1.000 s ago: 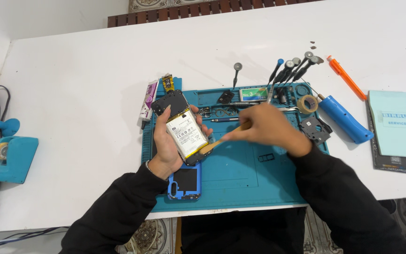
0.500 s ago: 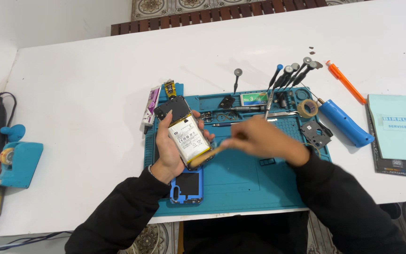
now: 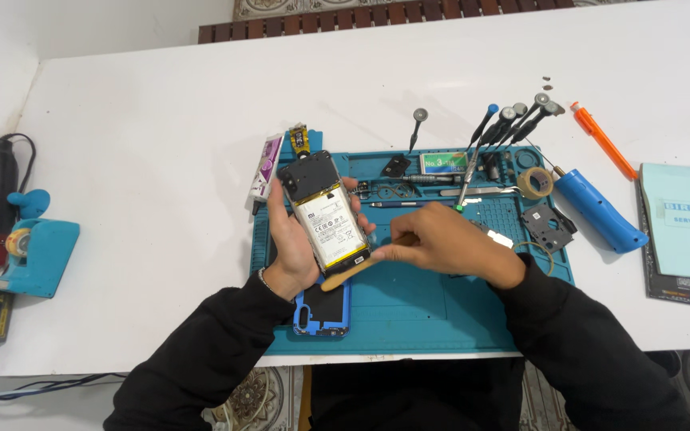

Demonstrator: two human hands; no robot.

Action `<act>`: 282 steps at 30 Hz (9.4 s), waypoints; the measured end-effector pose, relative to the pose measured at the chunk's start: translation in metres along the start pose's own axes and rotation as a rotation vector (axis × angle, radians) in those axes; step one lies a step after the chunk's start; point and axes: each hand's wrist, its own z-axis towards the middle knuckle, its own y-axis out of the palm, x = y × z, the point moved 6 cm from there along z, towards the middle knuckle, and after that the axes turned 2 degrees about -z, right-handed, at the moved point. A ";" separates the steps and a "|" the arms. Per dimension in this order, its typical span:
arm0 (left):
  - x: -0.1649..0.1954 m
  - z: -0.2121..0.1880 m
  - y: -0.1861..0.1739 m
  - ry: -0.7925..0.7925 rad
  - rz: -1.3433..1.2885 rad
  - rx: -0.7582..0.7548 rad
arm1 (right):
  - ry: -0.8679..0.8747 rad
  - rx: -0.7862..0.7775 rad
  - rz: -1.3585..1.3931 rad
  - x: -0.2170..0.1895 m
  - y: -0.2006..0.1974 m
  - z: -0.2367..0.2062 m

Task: The person uses a metal prying tool to separate the back cover of a blue smartphone, then removes the cover to expose the battery and internal components. They then use a toothbrush and a small screwdriver to clean the battery area and surrounding internals.

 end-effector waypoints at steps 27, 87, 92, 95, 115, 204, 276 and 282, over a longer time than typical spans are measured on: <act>-0.011 -0.004 0.004 -0.096 0.164 -0.097 | 0.073 0.347 0.132 0.031 -0.030 -0.001; 0.000 0.002 0.001 -0.033 0.116 -0.015 | -0.020 0.171 0.028 0.022 -0.036 -0.007; 0.000 0.003 -0.002 -0.036 0.121 0.011 | 0.043 0.306 -0.033 0.024 -0.043 -0.010; 0.001 0.002 -0.004 -0.022 0.051 0.033 | 0.031 0.094 -0.023 0.018 -0.025 -0.006; 0.002 -0.002 -0.008 0.049 -0.017 0.060 | -0.047 -0.002 -0.154 0.003 -0.018 -0.010; 0.002 0.004 -0.023 0.110 0.205 0.238 | 0.013 0.136 -0.072 -0.014 -0.014 -0.007; 0.003 0.003 -0.023 0.164 0.346 0.244 | -0.057 0.173 -0.163 -0.014 -0.003 -0.009; 0.002 0.005 -0.021 0.161 0.348 0.241 | -0.089 0.188 -0.106 -0.012 -0.003 -0.010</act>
